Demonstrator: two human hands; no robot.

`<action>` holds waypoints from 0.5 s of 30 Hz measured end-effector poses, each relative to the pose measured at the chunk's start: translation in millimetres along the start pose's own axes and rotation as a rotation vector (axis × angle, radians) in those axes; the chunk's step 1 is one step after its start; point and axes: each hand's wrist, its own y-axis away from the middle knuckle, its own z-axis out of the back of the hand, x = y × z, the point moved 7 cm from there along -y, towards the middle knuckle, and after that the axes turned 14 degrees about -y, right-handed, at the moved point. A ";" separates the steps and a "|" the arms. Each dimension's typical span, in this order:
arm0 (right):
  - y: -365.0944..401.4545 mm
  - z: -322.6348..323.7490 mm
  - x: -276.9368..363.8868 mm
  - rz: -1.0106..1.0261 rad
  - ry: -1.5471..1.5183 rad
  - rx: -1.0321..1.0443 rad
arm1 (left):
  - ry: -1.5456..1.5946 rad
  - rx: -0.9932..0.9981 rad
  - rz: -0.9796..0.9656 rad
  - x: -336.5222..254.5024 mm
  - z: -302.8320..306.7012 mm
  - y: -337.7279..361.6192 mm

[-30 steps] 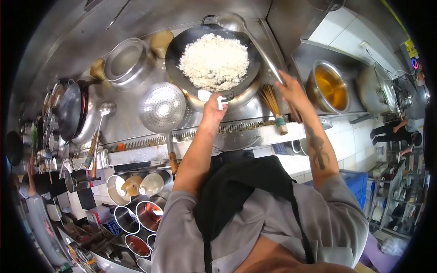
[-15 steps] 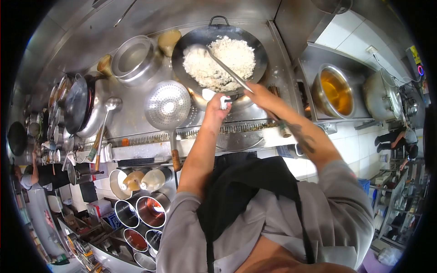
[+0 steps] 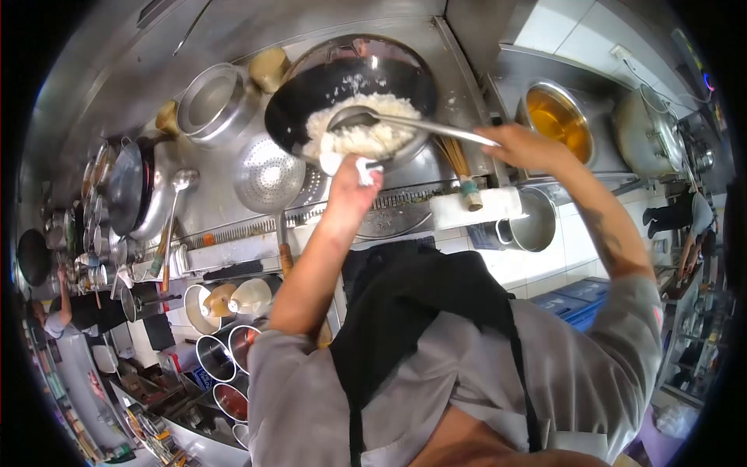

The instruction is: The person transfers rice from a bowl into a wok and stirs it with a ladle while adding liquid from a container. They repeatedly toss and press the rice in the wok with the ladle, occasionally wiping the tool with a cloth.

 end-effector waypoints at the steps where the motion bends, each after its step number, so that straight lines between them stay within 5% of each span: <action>1: -10.5 -10.3 -4.0 0.017 0.136 -0.076 | 0.145 -0.065 0.067 9.7 4.8 -7.8; 4: -20.7 -8.2 8.5 0.068 0.397 -0.268 | -0.012 -0.142 0.141 104.3 71.5 12.1; 7: -0.8 -1.1 28.4 0.119 0.287 -0.320 | -0.003 -0.119 0.039 68.7 19.6 69.1; 8: 11.9 2.2 38.7 0.117 0.233 -0.281 | -0.611 -0.191 -0.402 30.7 15.9 66.1; 10: 21.0 9.5 37.9 0.089 0.044 -0.175 | -1.278 -0.061 -0.885 -35.1 -43.9 66.5; 11: 36.8 6.4 45.9 0.121 0.014 -0.113 | -0.806 0.016 -0.502 -26.1 -29.5 40.9; 13: 59.5 25.4 61.8 0.210 0.000 -0.050 | 0.046 -0.222 0.110 0.5 -16.3 41.8; 15: 42.5 24.9 33.9 0.163 -0.020 -0.010 | 0.087 -0.111 0.114 -14.6 -27.1 42.6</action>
